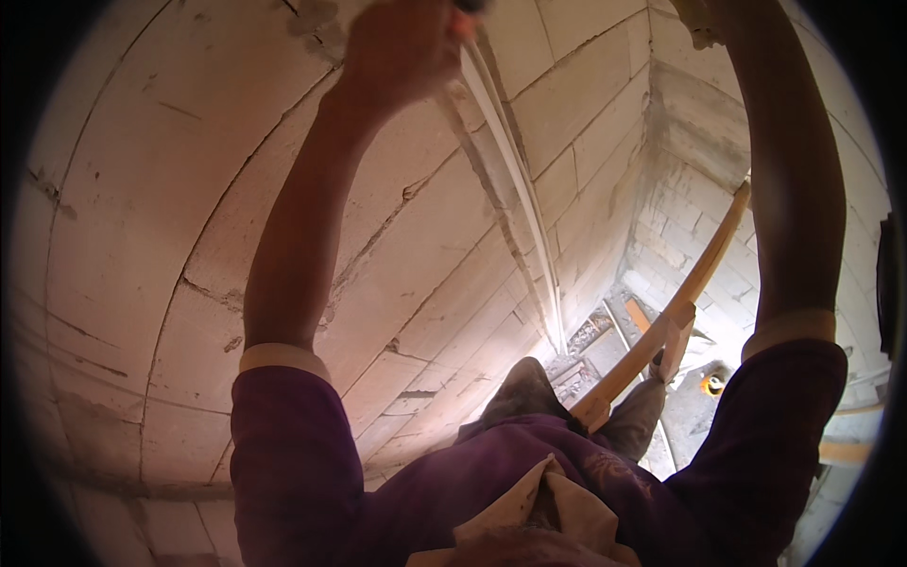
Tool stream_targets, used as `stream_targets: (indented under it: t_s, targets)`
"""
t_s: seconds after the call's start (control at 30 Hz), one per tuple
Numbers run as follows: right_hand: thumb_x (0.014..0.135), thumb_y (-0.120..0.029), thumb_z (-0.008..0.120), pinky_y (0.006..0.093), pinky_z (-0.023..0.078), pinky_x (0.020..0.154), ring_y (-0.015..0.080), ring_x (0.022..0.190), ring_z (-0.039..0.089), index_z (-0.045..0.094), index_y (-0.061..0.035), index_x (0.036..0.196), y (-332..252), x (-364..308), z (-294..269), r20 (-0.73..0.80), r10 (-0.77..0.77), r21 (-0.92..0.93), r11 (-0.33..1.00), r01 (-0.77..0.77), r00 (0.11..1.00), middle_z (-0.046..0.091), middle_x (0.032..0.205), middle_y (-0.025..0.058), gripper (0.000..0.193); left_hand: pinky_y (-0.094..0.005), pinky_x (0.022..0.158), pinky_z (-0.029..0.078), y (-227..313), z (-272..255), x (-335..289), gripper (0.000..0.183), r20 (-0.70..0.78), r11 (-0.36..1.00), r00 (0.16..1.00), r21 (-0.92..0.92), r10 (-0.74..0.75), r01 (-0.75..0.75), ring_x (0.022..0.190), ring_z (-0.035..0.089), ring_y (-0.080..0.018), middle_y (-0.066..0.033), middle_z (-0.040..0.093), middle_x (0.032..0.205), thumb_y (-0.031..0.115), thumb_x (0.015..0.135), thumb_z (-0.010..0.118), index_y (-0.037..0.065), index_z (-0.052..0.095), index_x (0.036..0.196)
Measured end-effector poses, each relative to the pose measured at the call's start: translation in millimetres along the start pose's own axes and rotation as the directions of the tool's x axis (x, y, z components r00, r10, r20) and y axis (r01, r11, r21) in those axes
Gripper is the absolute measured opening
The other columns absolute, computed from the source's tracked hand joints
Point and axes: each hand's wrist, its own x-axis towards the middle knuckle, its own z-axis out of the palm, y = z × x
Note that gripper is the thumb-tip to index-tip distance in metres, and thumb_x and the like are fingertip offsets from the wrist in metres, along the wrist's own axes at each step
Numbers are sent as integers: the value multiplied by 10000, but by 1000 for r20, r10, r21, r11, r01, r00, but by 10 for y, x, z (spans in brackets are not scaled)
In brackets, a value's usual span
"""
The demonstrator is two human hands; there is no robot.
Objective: The person uses a hammer and a chisel to secure a white plastic conduit pipe to a white brick wall. They repeatedly strike the chisel to drive fasteners into the wall along the length of the pipe, working from a standing position on a ladder.
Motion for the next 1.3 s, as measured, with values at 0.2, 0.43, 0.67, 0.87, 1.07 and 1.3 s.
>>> stream_targets:
  t_s: [0.2, 0.43, 0.67, 0.87, 1.07, 1.3]
  targets:
    - [995, -353, 564, 300, 254, 381, 99, 410, 335, 573, -70, 881, 180, -210, -180, -85, 79, 94, 993, -71, 993, 403, 567, -12, 306, -353, 707, 577, 89, -168, -210, 425, -14, 902, 994, -419, 107, -103, 849, 728, -229, -136, 710, 852, 238, 847, 758, -14, 591, 1145]
    - [1042, -319, 521, 308, 334, 406, 123, 440, 423, 567, -59, 897, 370, -721, -221, -114, 164, 40, 986, -160, 980, 421, 557, -15, 301, -355, 783, 575, -587, -259, 59, 273, 7, 670, 997, -740, -74, 55, 834, 700, -215, -139, 691, 906, 61, 854, 734, -36, 574, 1053]
    - [998, -533, 546, 217, 307, 398, 16, 440, 382, 584, -125, 883, 1088, -1310, 30, -41, 308, 171, 939, -297, 950, 424, 568, -84, 425, -340, 799, 554, -387, -357, -176, 220, 167, 544, 984, -832, 60, 108, 830, 675, -202, -112, 667, 887, 43, 867, 708, -20, 557, 1014]
    - [997, -451, 587, 217, 303, 389, 20, 438, 386, 606, -81, 937, 1215, -1802, 301, 21, 434, 344, 843, -414, 901, 423, 566, -81, 376, -305, 800, 595, -230, -36, -535, 247, 53, 821, 993, -568, 106, -58, 950, 696, -160, -72, 710, 1068, 44, 859, 719, 38, 660, 1099]
    - [1012, -416, 575, 226, 286, 379, 26, 426, 357, 556, -75, 940, 1273, -2254, 543, 104, 576, 461, 694, -552, 811, 391, 560, -78, 349, -370, 864, 566, 229, 632, -1009, 196, -499, 797, 866, -536, -31, -280, 969, 695, -234, -104, 709, 1031, 13, 851, 701, 82, 679, 1033]
    - [1015, -434, 563, 234, 277, 365, 41, 404, 342, 498, -96, 886, 1282, -2827, 663, 119, 687, 466, 600, -651, 717, 379, 552, -66, 368, -392, 860, 575, 411, 615, -1188, 337, -392, 837, 920, -511, -22, -197, 1080, 643, -295, -52, 702, 1050, -109, 712, 700, 103, 665, 972]
